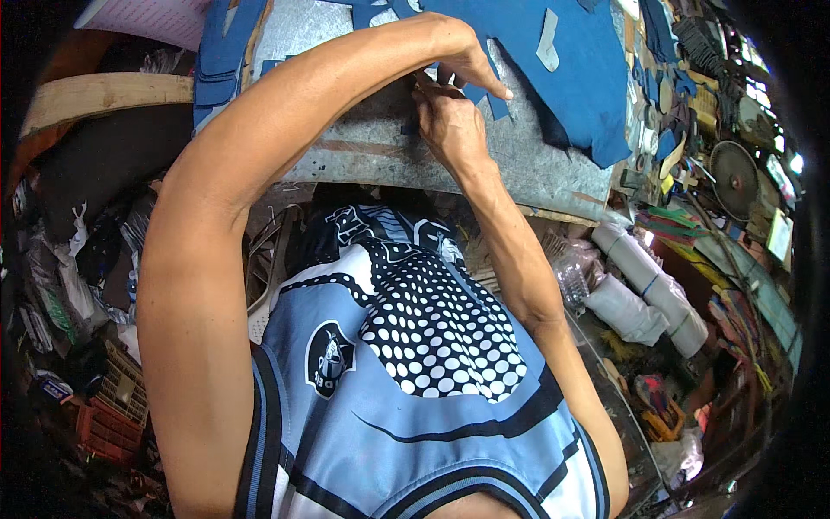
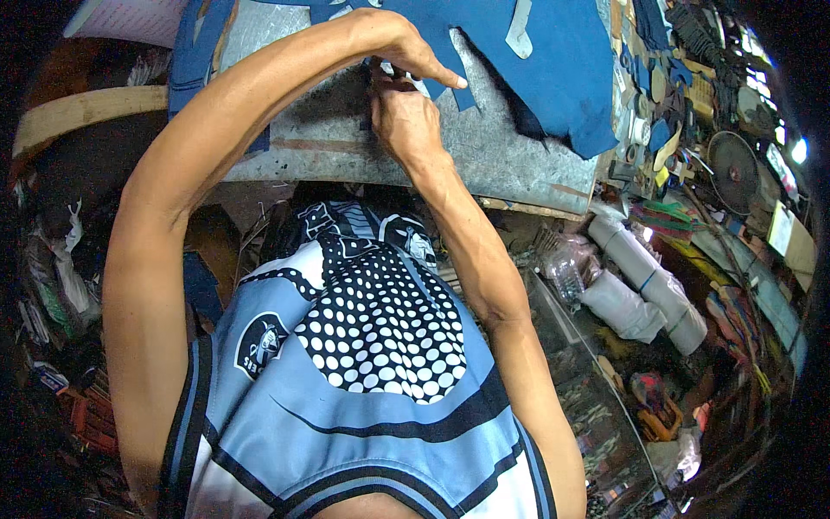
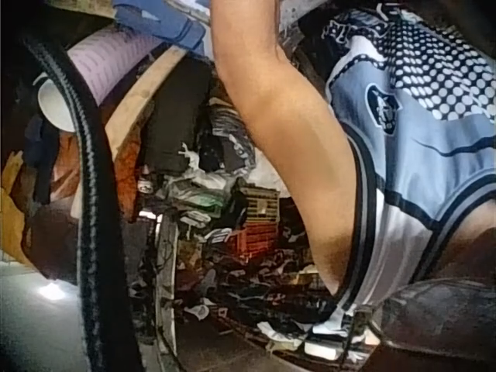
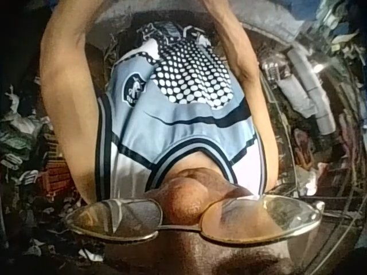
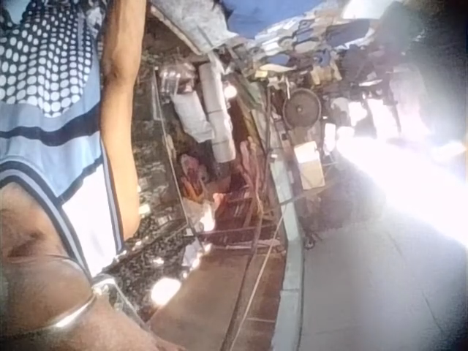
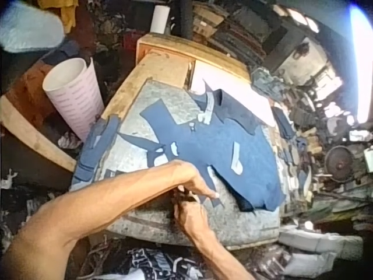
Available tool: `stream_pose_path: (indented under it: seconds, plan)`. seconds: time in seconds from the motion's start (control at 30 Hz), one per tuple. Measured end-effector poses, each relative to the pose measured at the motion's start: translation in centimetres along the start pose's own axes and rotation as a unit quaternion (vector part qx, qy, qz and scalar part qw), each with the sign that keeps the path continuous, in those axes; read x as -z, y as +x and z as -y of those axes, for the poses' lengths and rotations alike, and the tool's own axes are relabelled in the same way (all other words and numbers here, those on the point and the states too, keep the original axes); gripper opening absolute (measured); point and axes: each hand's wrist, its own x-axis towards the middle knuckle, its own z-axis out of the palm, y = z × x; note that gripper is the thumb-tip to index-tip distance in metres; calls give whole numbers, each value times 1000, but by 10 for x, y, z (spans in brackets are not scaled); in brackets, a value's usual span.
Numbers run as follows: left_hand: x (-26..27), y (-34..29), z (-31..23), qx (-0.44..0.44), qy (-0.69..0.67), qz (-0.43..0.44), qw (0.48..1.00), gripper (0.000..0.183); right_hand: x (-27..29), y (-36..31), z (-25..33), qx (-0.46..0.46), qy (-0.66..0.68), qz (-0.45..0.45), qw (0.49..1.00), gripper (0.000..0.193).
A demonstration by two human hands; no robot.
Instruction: Cutting out shoe components from blue material using templates and a hand knife.
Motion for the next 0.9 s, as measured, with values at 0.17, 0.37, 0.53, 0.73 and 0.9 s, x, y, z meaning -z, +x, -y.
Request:
stream_pose_path:
  seconds: [0.17,0.37,0.53,0.73,0.9]
  plan:
    - [-2,4,-1,21,4,-32,999,86,-2,1,1,-6,-23,-13,1000,27]
    - [-2,0,-4,43,18,-18,999,84,0,-1,-2,0,-8,-16,1000,27]
    - [-7,-13,-3,31,77,-33,996,72,11,-19,-10,-12,-35,22,999,29]
    - [-85,-10,19,-25,243,-218,945,25,29,-52,-15,2,-9,27,1000,21]
    - [-141,-12,22,-41,172,-408,895,32,35,-77,-27,-11,2,40,999,27]
